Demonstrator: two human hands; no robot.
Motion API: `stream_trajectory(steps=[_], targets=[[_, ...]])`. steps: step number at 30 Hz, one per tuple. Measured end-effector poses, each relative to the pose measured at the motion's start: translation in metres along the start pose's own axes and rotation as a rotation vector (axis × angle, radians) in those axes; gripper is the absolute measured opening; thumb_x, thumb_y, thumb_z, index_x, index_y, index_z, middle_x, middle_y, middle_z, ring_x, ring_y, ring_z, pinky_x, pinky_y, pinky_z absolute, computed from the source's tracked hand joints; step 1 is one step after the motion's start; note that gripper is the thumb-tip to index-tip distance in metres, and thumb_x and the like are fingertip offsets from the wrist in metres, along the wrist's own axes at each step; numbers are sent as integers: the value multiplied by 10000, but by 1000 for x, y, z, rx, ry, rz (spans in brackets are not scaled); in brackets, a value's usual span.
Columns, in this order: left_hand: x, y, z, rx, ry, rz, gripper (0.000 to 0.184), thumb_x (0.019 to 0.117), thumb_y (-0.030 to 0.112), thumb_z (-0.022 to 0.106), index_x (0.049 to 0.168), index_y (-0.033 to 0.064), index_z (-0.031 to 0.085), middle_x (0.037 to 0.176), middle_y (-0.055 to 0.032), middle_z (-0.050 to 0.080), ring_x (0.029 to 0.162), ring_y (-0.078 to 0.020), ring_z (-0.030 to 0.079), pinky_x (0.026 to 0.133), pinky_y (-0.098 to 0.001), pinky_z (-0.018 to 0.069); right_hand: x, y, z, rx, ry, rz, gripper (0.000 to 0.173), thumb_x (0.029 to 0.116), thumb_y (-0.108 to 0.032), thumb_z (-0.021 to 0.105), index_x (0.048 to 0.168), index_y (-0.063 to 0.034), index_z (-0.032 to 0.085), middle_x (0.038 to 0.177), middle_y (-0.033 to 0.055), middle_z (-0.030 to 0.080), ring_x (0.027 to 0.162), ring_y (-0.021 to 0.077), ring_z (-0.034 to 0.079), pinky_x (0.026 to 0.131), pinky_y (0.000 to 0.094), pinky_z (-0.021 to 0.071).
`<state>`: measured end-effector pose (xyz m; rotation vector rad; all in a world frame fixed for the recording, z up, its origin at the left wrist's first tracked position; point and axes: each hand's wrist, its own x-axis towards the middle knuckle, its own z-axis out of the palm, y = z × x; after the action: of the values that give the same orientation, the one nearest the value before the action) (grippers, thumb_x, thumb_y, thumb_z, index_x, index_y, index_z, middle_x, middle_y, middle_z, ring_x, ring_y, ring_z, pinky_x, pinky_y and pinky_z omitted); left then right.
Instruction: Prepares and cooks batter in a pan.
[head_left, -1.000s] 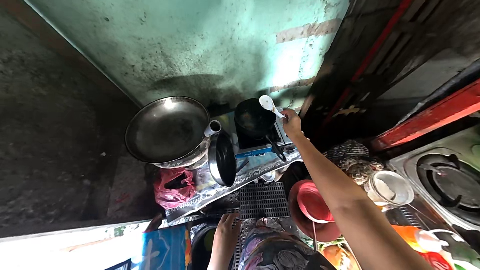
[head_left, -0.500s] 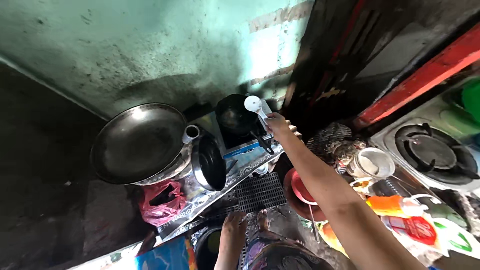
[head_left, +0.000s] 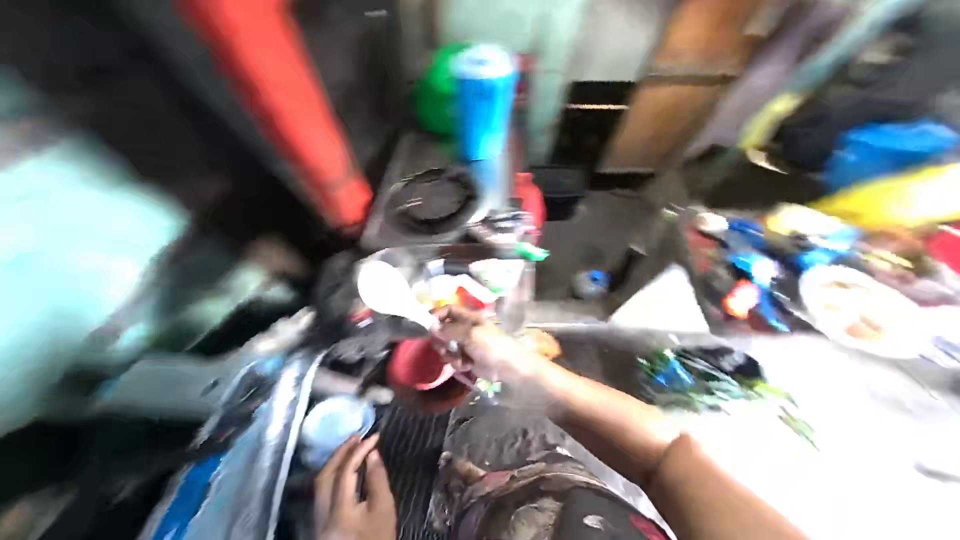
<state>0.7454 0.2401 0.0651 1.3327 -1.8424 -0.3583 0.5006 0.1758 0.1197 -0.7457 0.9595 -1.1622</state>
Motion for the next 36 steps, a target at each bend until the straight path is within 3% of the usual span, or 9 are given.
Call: stream_trajectory(steps=[3, 7, 16, 18, 20, 24, 27, 33, 36], targets=[[-5, 52, 69, -163, -152, 138, 239, 952, 31, 568, 1067, -141, 687, 1172, -331, 635, 1143, -330, 627, 998, -348, 518, -88, -10, -98, 53, 193, -99, 152, 1079, -166, 463, 1194, -82, 514, 745, -21, 545, 515, 34, 446, 460, 182, 366], [-25, 138, 153, -317, -438, 310, 222, 940, 36, 594, 1066, -110, 705, 1190, -311, 648, 1160, -373, 629, 1015, -435, 522, -207, -15, -196, 75, 584, -158, 236, 1072, -186, 487, 1251, -47, 554, 783, -5, 569, 563, 53, 480, 509, 215, 408], [-67, 292, 280, -516, -851, 661, 183, 926, 61, 632, 1034, -4, 764, 1165, -211, 697, 1111, -340, 674, 986, -474, 548, -395, 0, -326, -9, 1264, -111, 252, 1059, -94, 497, 1277, 29, 516, 874, 73, 637, 622, 105, 581, 593, 267, 514], [-71, 316, 305, -528, -921, 712, 172, 930, 55, 641, 1037, 7, 766, 1163, -200, 699, 1105, -337, 678, 984, -469, 552, -422, -4, -352, -294, 1400, 54, 306, 1060, -99, 499, 1317, 65, 524, 966, 151, 660, 740, 178, 621, 710, 360, 536], [-75, 337, 331, -537, -964, 753, 166, 935, 55, 640, 1033, 18, 768, 1152, -191, 703, 1098, -333, 680, 976, -456, 556, -446, -16, -382, -540, 1482, 273, 343, 1061, -152, 523, 1361, 10, 565, 1143, 252, 690, 1019, 390, 687, 907, 597, 532], [-80, 376, 388, -552, -1042, 792, 160, 935, 55, 644, 1027, 36, 772, 1145, -177, 708, 1096, -330, 676, 986, -455, 545, -450, -45, -437, -830, 1635, 474, 333, 1054, -118, 501, 1363, -116, 625, 1190, 281, 689, 1075, 535, 658, 825, 740, 492], [-78, 408, 429, -516, -1116, 818, 158, 948, 73, 648, 1036, 38, 775, 1167, -184, 703, 1107, -355, 666, 987, -484, 533, -433, -58, -486, -1008, 1615, 552, 370, 1017, -61, 542, 1362, -137, 650, 1256, 238, 680, 1076, 495, 670, 822, 706, 512], [-66, 465, 493, -458, -1191, 821, 184, 964, 84, 627, 1073, 42, 769, 1186, -191, 699, 1136, -378, 655, 996, -526, 515, -430, -66, -518, -1340, 1147, 696, 356, 930, 90, 590, 1221, -76, 710, 1198, 238, 679, 1105, 461, 653, 847, 628, 524], [-66, 484, 518, -421, -1240, 832, 184, 975, 88, 622, 1076, 34, 767, 1178, -201, 698, 1136, -387, 653, 1002, -532, 507, -458, -83, -507, -1271, 1240, 728, 369, 945, 84, 562, 1230, -86, 725, 1176, 234, 697, 1086, 463, 663, 848, 636, 515]])
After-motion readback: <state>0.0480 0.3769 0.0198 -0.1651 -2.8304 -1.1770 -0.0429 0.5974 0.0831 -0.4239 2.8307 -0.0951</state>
